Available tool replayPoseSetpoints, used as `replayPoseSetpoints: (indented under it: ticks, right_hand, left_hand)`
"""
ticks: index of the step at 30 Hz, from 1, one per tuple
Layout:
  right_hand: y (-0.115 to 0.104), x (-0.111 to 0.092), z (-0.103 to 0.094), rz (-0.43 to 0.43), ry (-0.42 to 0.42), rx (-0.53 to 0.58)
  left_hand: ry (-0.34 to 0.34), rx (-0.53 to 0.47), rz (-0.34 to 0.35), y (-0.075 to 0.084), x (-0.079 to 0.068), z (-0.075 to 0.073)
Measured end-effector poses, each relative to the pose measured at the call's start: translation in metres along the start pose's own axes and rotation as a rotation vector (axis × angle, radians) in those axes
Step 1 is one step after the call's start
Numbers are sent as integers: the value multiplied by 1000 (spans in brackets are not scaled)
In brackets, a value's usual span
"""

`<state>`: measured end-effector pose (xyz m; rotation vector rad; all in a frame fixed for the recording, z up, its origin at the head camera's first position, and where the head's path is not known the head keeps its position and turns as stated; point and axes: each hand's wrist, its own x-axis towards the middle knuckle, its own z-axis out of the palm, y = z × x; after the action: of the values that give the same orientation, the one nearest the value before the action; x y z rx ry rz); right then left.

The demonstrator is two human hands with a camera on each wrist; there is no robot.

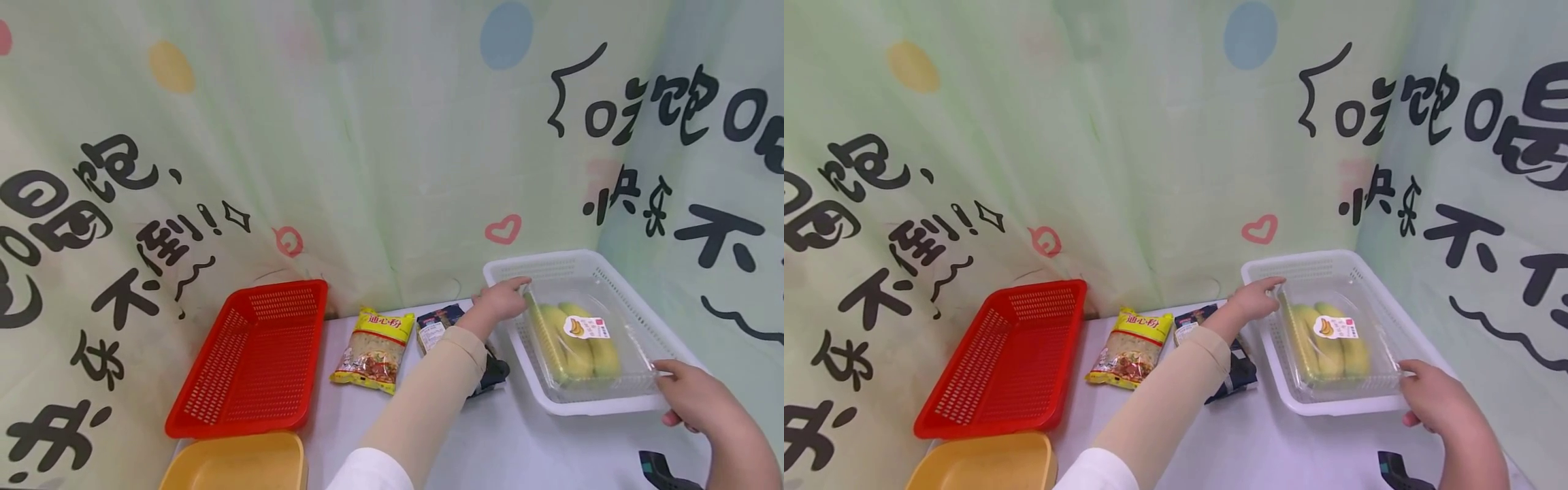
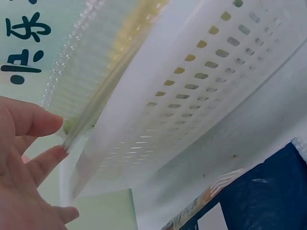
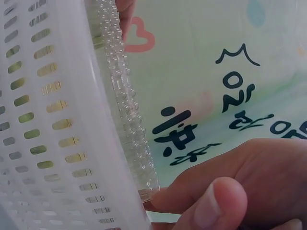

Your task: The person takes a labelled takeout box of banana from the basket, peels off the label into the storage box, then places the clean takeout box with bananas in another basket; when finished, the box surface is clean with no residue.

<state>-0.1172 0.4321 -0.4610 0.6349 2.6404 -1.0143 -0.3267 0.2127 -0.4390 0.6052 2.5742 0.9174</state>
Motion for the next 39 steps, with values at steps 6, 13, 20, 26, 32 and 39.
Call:
replayPoseSetpoints:
  ticks: [6, 13, 20, 26, 32, 39]
  right_hand:
    - [-8, -3, -2, -11, 49, 6]
    - [-21, -11, -4, 5, 136, 21]
    - [-26, -15, -4, -7, 259, 75]
    - [-28, -8, -3, 34, 304, 155]
    - [-32, -8, -1, -2, 308, 167]
    - [-34, -11, 3, -42, 352, 211]
  left_hand:
    - [77, 9, 10, 0, -1, -2]
    - [80, 18, 98, -1, -1, -8]
    - [10, -341, 105, -1, -4, -10]
    - [52, -448, 102, 4, -3, -11]
    - [93, -487, 98, 1, -4, -18]
    - [96, -567, 102, -4, -6, -22]
